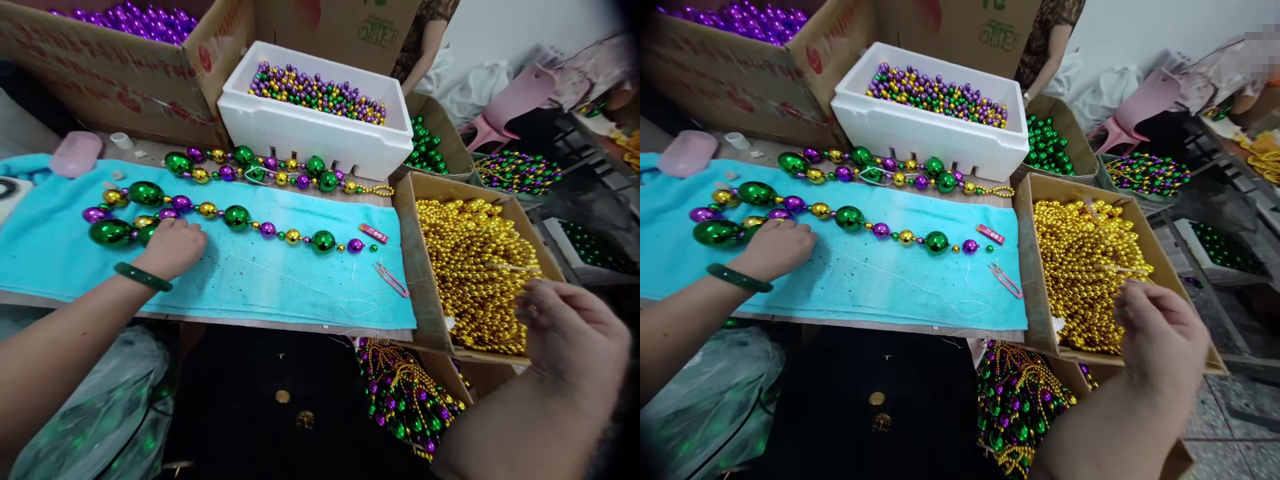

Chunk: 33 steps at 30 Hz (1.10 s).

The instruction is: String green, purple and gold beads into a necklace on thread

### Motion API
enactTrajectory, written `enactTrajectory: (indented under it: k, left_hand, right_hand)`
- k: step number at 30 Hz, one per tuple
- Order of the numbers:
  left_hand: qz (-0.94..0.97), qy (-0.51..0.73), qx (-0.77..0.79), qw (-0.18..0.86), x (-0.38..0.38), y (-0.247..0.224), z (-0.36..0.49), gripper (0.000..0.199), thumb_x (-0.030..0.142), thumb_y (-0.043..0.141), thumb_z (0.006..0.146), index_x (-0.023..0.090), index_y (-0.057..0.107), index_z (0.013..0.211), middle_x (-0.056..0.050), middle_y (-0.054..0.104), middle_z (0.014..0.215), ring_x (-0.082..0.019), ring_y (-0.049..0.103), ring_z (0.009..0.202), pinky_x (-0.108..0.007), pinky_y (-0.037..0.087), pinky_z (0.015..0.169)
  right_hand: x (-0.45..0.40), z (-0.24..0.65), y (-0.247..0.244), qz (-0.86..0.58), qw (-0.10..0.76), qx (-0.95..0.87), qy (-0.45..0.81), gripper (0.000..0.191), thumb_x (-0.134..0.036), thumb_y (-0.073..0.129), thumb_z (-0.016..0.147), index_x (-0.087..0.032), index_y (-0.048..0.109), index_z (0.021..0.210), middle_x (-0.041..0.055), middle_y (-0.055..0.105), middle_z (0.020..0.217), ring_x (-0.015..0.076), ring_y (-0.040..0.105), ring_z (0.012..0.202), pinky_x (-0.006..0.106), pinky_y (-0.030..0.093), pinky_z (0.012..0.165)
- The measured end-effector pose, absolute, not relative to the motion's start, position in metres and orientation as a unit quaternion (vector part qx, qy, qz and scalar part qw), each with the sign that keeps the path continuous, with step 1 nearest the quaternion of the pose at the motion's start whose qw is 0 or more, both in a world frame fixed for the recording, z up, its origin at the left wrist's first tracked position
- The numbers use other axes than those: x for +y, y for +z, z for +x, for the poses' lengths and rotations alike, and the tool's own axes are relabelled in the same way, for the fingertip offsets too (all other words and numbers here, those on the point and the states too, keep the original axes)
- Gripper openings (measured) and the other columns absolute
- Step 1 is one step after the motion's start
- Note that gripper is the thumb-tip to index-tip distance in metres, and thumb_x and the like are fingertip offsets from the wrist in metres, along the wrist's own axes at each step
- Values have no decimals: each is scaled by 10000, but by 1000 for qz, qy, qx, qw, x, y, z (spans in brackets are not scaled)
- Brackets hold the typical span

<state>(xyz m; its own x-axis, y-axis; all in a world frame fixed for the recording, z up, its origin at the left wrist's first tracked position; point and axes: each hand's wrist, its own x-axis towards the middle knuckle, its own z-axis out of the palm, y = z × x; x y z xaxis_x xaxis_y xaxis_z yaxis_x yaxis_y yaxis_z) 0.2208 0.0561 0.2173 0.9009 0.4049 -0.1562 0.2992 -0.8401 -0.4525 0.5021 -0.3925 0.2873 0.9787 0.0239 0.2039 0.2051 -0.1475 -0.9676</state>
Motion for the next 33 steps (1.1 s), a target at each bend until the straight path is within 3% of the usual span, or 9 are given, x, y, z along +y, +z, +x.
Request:
enactTrajectory:
  k: [6, 11, 14, 16, 19, 23, 25, 30, 33]
  left_hand:
    - [-953, 133, -232, 144, -15, 251, 247, 338, 68, 301, 833, 8, 629, 893, -226, 611, 925, -315, 529, 922, -397, 372, 741]
    - [-975, 176, -132, -7, -75, 252, 273, 258, 87, 391, 813, 76, 645, 860, -183, 630, 879, -290, 574, 849, -367, 418, 671]
    - [-985, 135, -105, -39, -84, 244, 281, 235, 199, 445, 846, 84, 645, 889, -176, 630, 875, -289, 585, 846, -378, 438, 692]
    - [-986, 116, -105, -50, -85, 242, 288, 243, 257, 483, 844, 83, 647, 893, -178, 629, 872, -296, 589, 848, -382, 444, 698]
    - [-990, 84, -88, -72, -88, 242, 302, 257, 308, 506, 840, 100, 646, 896, -163, 634, 876, -286, 598, 834, -371, 448, 698]
    - [-987, 37, -78, -134, -96, 245, 324, 241, 324, 509, 840, 138, 660, 861, -126, 649, 869, -253, 610, 824, -342, 455, 708]
    - [-979, 22, -75, -187, -102, 246, 334, 223, 296, 510, 838, 148, 675, 866, -121, 664, 884, -253, 617, 835, -358, 461, 734]
    - [-887, -95, 30, -451, -129, 250, 357, 292, 225, 529, 830, 218, 632, 1102, -86, 636, 1158, -233, 552, 1092, -389, 428, 915]
    - [-778, -107, 87, -612, -147, 255, 367, 227, 235, 534, 837, 202, 666, 1019, -81, 655, 1114, -205, 567, 1058, -358, 445, 901]
  right_hand:
    - [-289, 464, 225, -824, 415, -354, 155, 149, -317, 601, 758, -184, 652, 714, 29, 624, 742, 165, 571, 724, 303, 452, 686]
    - [-246, 442, 189, -879, 252, -383, 129, 186, -272, 504, 839, -173, 661, 855, 81, 623, 935, 202, 580, 849, 322, 435, 756]
    - [-264, 446, 188, -902, 169, -375, 127, 195, -294, 570, 806, -184, 635, 954, 85, 603, 1006, 228, 568, 941, 325, 423, 771]
    - [-278, 450, 189, -906, 151, -363, 153, 161, -265, 608, 774, -186, 634, 912, 88, 596, 1021, 237, 564, 964, 322, 414, 765]
    - [-287, 454, 188, -906, 189, -338, 173, 57, -196, 574, 780, -179, 625, 798, 78, 616, 969, 216, 577, 919, 308, 406, 755]
    - [-294, 459, 201, -899, 234, -328, 170, 89, -202, 537, 799, -183, 609, 751, 25, 636, 760, 172, 590, 752, 283, 422, 702]
    - [-301, 461, 220, -879, 297, -330, 176, 115, -245, 533, 814, -182, 604, 751, 4, 619, 683, 146, 579, 669, 266, 433, 661]
    - [-302, 455, 289, -761, 486, -378, 206, 150, -292, 553, 820, -171, 582, 737, -20, 563, 617, 98, 521, 560, 235, 418, 545]
    - [-289, 453, 324, -702, 541, -409, 216, 137, -281, 576, 809, -168, 577, 731, -20, 566, 620, 86, 513, 534, 228, 415, 505]
